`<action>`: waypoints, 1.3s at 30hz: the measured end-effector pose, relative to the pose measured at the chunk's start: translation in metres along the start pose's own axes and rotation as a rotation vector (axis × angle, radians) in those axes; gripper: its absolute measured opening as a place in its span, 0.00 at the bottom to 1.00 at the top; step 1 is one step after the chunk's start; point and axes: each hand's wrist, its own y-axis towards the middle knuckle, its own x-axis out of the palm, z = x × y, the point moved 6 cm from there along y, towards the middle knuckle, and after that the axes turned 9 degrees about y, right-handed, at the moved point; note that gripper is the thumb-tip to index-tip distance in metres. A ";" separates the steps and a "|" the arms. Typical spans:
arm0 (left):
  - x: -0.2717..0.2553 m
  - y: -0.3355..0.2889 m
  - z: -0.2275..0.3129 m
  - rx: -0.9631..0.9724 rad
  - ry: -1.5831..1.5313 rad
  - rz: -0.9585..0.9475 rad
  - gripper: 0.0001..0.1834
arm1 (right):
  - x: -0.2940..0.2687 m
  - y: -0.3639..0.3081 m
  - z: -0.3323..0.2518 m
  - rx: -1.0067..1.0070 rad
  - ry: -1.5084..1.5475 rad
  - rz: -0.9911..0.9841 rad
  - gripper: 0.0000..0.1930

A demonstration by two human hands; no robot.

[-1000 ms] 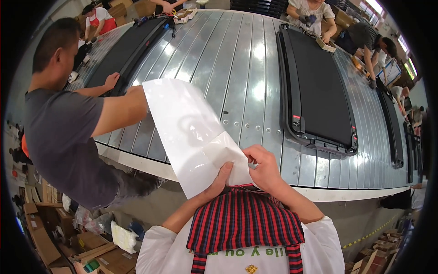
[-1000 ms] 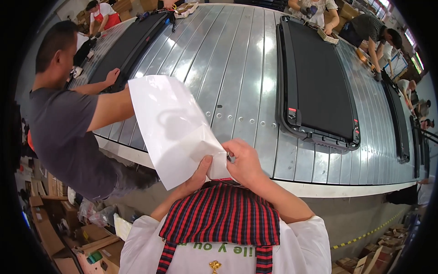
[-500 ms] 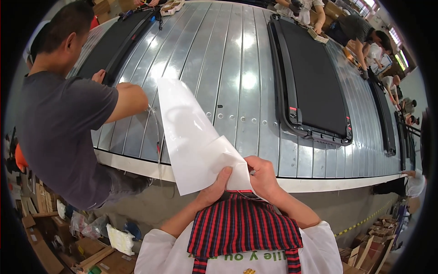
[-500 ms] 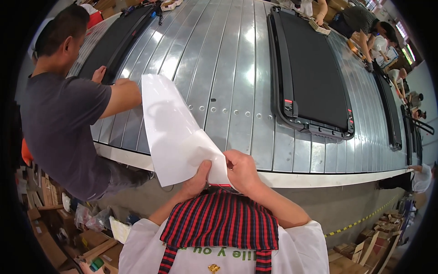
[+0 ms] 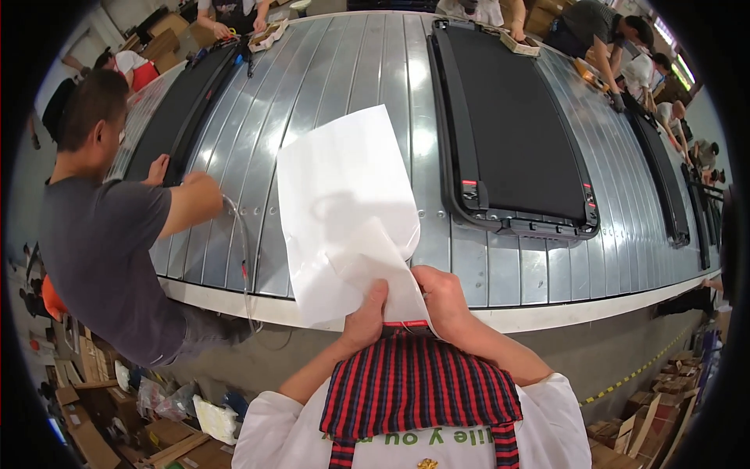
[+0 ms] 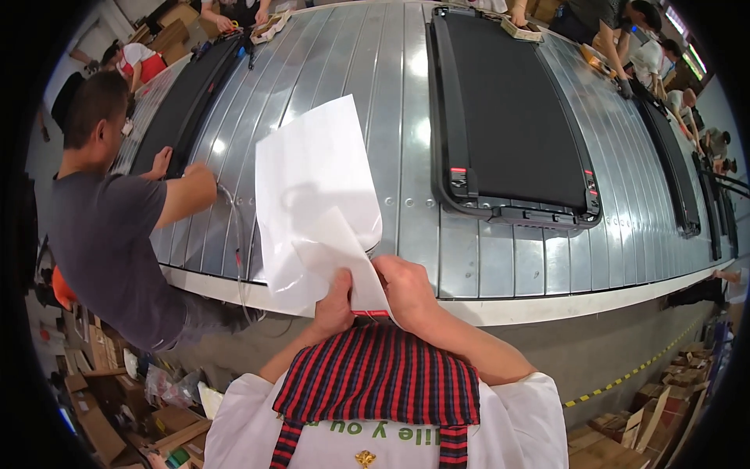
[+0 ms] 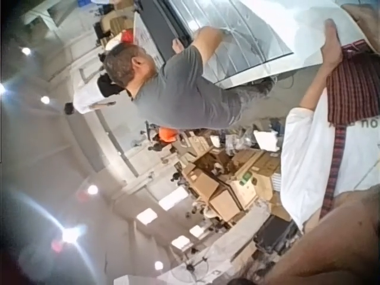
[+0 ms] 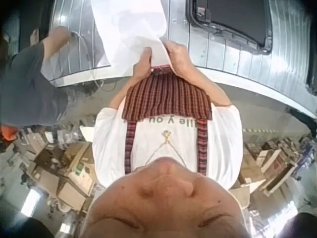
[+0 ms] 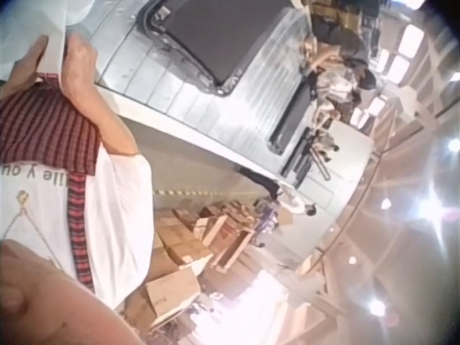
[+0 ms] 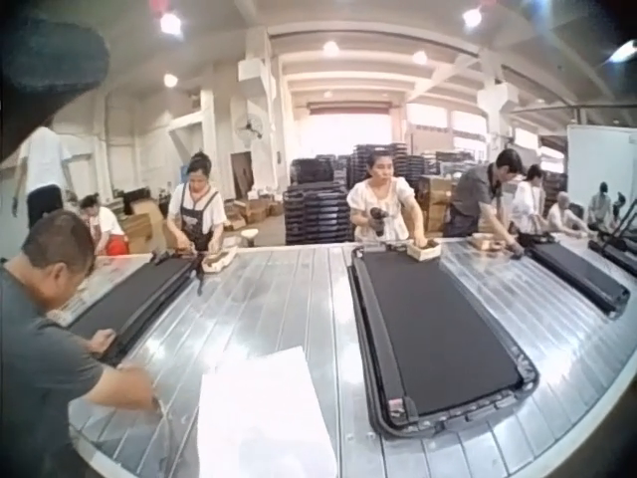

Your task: Applying instructional and safety labels to treadmill units on a factory assembly line.

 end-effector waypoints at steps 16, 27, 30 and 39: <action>0.087 0.016 -0.012 -0.010 0.158 0.247 0.22 | -0.088 0.016 0.040 -0.180 -0.100 -0.236 0.08; 0.060 0.022 -0.027 -0.160 -0.101 0.256 0.22 | -0.059 0.025 0.058 -0.051 0.042 -0.263 0.10; 0.054 0.022 -0.023 -0.128 -0.060 0.210 0.22 | -0.058 0.028 0.048 -0.051 0.058 -0.264 0.09; 0.045 0.018 -0.003 -0.018 -0.020 0.147 0.20 | -0.039 0.025 0.035 -0.078 -0.071 -0.251 0.10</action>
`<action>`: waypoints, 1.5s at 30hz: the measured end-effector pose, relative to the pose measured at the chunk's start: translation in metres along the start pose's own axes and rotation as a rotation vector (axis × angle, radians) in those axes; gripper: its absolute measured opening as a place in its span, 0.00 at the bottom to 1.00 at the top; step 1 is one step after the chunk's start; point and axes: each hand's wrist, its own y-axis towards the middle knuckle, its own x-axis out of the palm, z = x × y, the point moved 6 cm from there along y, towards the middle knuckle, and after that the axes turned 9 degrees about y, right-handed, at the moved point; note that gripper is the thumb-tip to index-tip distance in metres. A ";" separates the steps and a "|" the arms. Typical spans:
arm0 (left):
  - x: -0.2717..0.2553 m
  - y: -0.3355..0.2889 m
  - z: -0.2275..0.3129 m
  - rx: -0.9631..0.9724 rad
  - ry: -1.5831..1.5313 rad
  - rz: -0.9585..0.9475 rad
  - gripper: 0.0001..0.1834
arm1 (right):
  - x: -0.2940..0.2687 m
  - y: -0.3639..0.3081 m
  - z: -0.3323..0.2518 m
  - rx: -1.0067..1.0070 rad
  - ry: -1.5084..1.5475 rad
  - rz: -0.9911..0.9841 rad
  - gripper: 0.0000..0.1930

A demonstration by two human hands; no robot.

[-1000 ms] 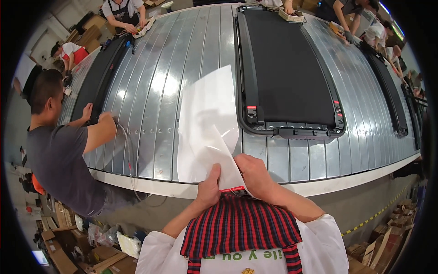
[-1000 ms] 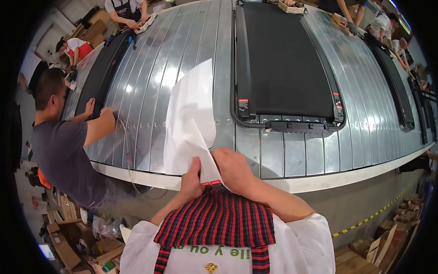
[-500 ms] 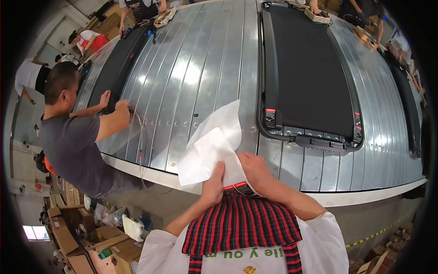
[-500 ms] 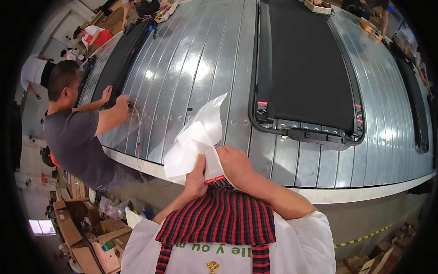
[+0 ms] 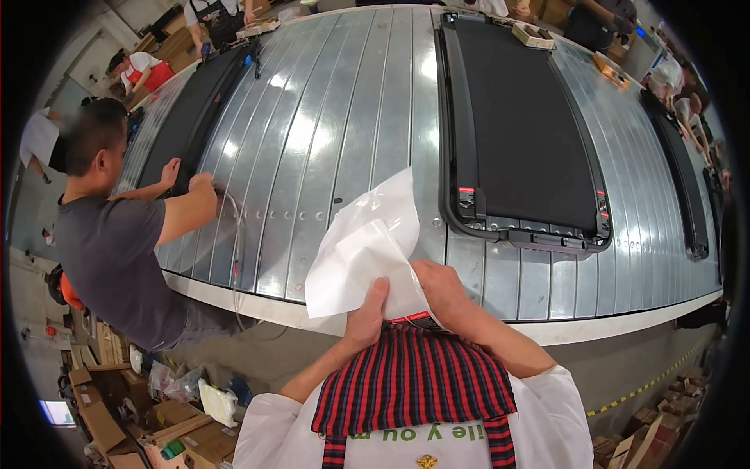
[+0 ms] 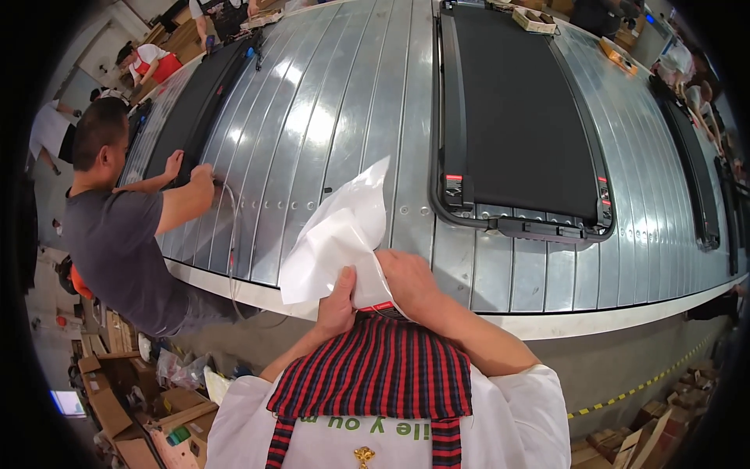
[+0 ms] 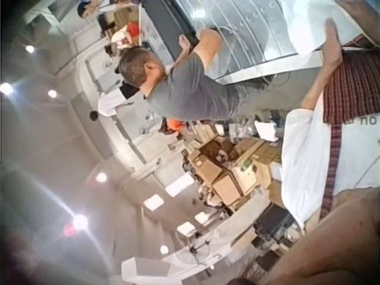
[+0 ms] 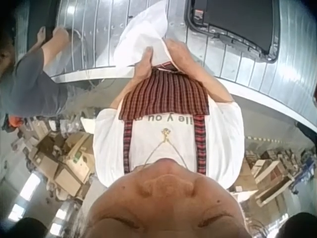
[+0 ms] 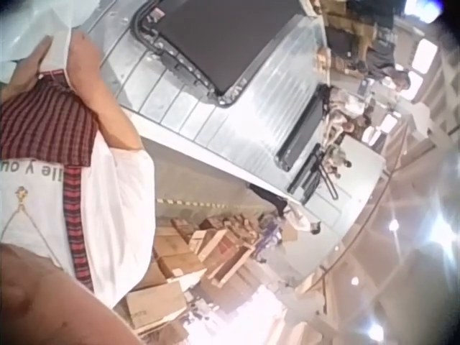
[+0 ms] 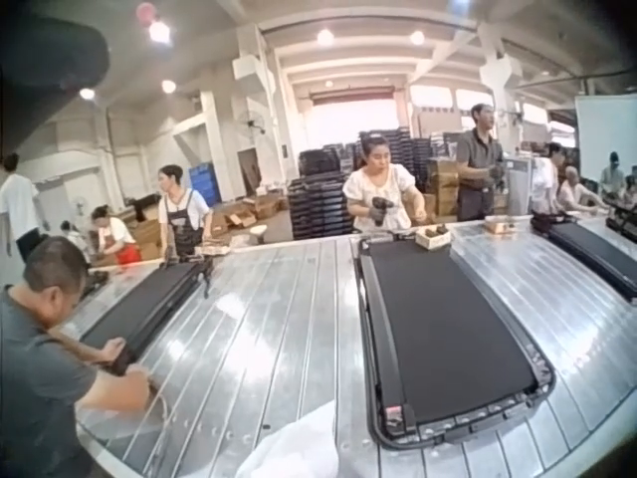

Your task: Applying instructional and safety labels to treadmill units on a factory assembly line.

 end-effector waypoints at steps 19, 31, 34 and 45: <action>-0.036 0.003 0.032 0.220 0.399 -0.063 0.18 | 0.027 0.012 -0.022 0.149 -0.129 0.121 0.07; -0.067 0.022 0.034 0.106 0.222 -0.199 0.20 | 0.062 0.029 -0.027 0.193 -0.011 0.160 0.09; -0.074 0.025 0.029 0.073 0.108 -0.197 0.21 | 0.067 0.034 -0.027 0.211 0.117 0.167 0.09; -0.081 0.024 0.011 -0.249 -0.249 -0.336 0.23 | 0.074 0.032 -0.007 0.308 0.214 0.190 0.07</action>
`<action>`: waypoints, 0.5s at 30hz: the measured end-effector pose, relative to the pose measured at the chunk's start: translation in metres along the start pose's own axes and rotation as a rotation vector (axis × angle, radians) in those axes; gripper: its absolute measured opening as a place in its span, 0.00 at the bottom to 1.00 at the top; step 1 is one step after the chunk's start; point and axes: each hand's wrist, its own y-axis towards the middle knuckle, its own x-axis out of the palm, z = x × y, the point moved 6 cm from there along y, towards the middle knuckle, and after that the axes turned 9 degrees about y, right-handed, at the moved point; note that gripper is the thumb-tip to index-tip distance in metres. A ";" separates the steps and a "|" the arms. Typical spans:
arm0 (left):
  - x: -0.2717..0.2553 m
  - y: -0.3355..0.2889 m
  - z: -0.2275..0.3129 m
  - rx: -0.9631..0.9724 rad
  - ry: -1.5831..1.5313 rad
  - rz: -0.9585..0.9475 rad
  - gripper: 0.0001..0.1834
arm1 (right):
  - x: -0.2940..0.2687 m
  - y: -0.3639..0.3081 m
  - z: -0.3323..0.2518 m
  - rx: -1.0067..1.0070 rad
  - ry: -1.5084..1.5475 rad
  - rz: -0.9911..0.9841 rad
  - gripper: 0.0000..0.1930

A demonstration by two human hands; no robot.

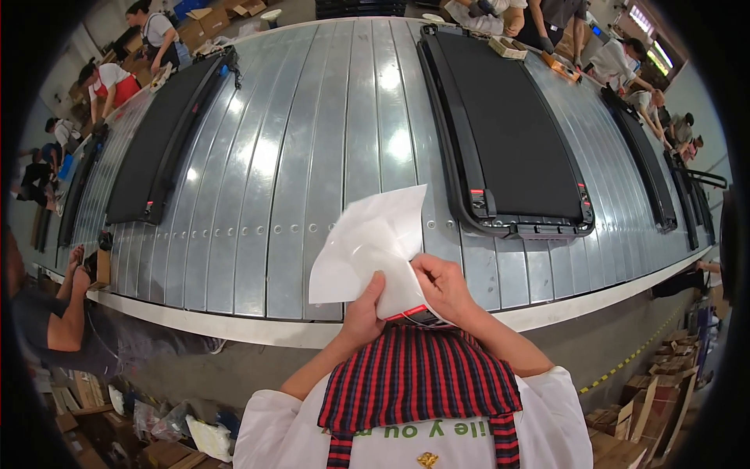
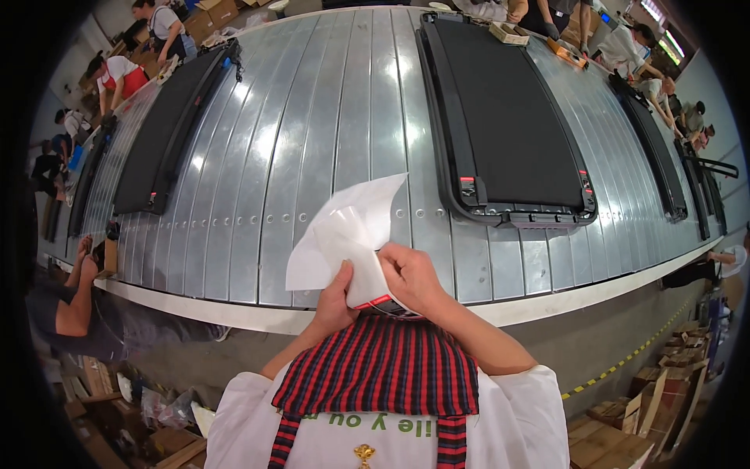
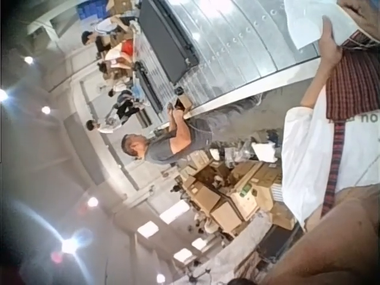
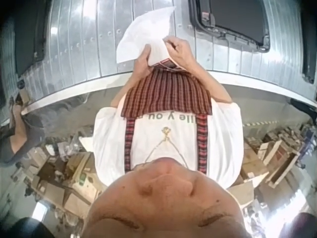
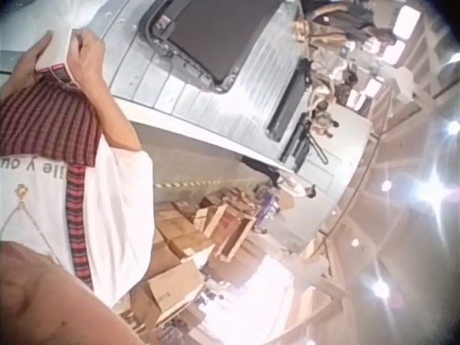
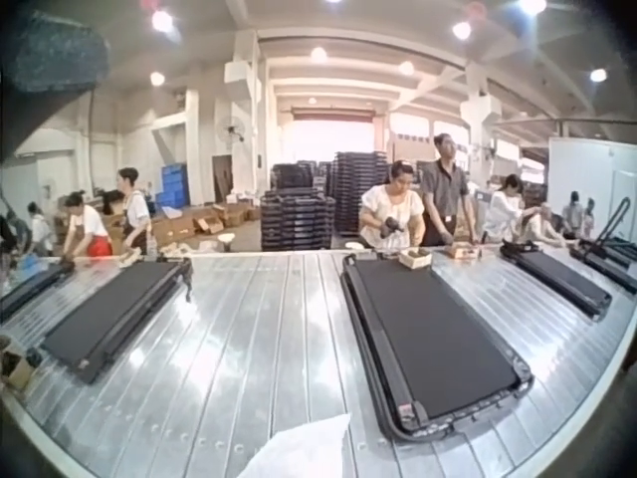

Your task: Applying instructional and safety labels to treadmill units on a factory assembly line.

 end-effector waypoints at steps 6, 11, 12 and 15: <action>0.009 -0.003 0.002 -0.015 -0.197 -0.083 0.23 | -0.003 -0.001 0.007 0.133 0.590 -0.140 0.07; 0.001 0.004 -0.014 0.087 -0.031 0.126 0.19 | -0.016 0.003 0.029 0.085 0.512 -0.097 0.06; 0.001 0.004 -0.017 0.089 -0.032 0.135 0.19 | -0.024 0.006 0.036 0.083 0.578 -0.027 0.06; -0.015 0.009 -0.029 0.049 0.043 0.220 0.18 | -0.050 0.014 0.061 0.079 0.609 0.111 0.06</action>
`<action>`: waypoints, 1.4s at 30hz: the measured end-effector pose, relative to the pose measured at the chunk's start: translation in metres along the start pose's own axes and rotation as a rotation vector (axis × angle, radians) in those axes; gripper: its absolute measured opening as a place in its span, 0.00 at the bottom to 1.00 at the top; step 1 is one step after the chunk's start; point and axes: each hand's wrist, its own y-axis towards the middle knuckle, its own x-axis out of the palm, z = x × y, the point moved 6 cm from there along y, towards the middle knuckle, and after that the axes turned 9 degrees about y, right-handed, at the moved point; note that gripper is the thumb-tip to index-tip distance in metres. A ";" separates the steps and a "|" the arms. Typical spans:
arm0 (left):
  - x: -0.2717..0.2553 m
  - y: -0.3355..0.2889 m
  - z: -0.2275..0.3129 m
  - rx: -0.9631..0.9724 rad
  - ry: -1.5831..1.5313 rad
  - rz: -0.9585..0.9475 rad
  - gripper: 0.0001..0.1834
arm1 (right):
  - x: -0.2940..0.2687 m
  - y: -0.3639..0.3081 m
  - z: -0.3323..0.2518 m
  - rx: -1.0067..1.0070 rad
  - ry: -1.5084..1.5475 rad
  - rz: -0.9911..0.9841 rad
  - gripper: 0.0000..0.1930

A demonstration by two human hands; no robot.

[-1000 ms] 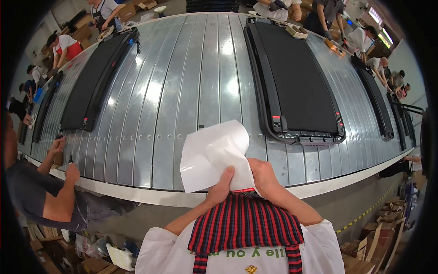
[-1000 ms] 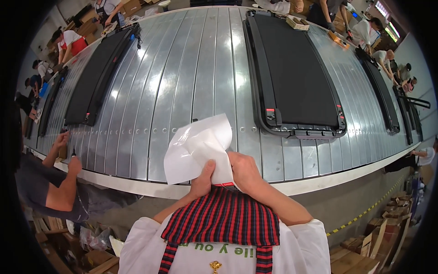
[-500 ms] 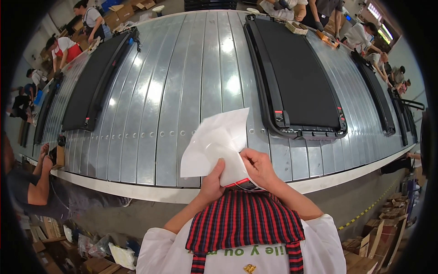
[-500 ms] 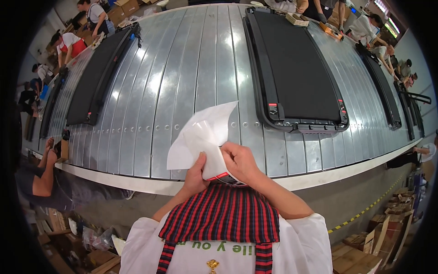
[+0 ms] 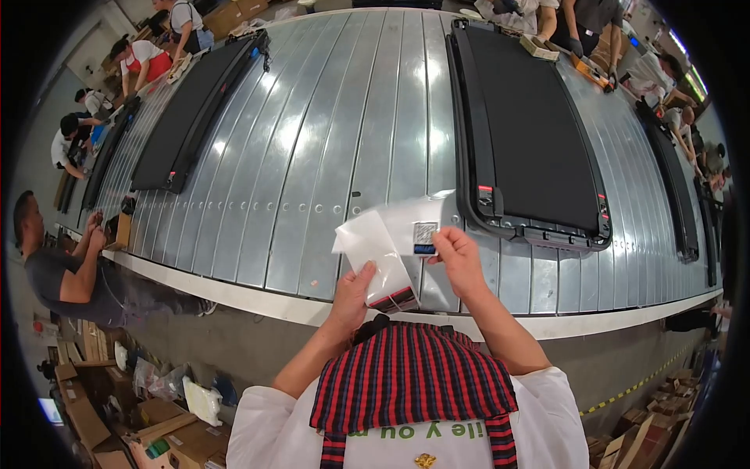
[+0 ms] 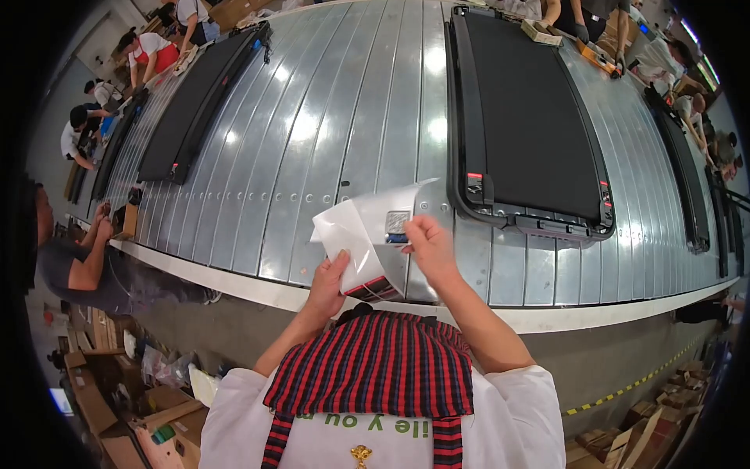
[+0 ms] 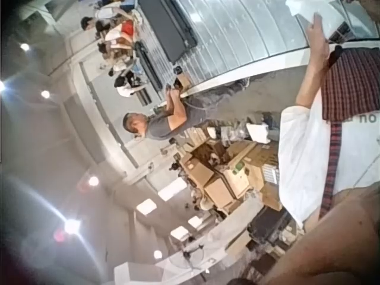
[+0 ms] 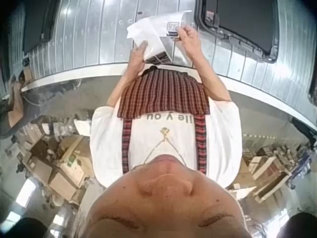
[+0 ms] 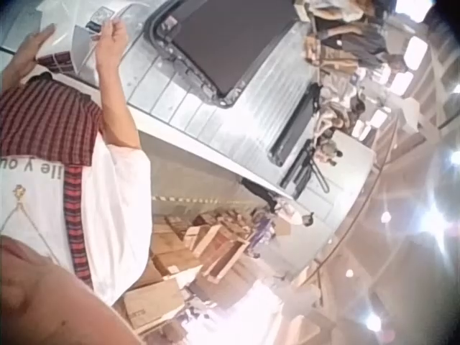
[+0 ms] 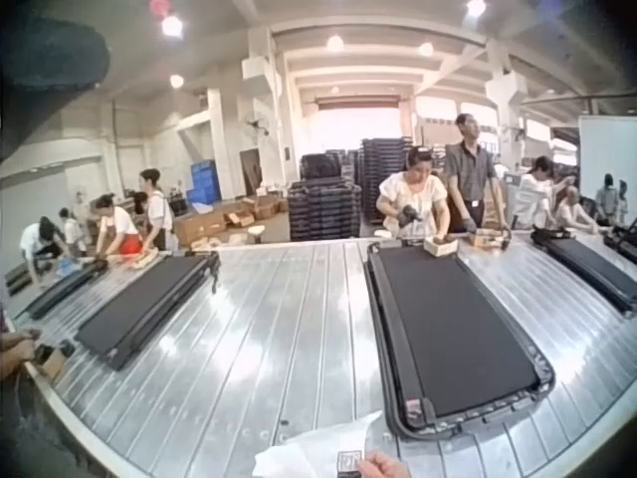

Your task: Applying instructional and safety labels to treadmill units on a factory assembly line.

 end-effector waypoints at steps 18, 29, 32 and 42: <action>0.047 0.000 0.003 0.237 0.653 -0.030 0.18 | -0.003 -0.024 -0.016 0.353 0.173 -0.156 0.05; 0.052 -0.013 0.029 0.080 0.014 0.040 0.20 | 0.024 -0.011 -0.032 -0.143 -0.337 -0.148 0.04; 0.043 -0.017 0.040 0.293 0.250 0.177 0.21 | 0.028 -0.015 -0.049 -0.371 -0.609 -0.050 0.04; 0.053 -0.026 0.054 0.398 0.541 0.037 0.17 | 0.054 -0.027 -0.034 -0.155 -0.495 -0.142 0.06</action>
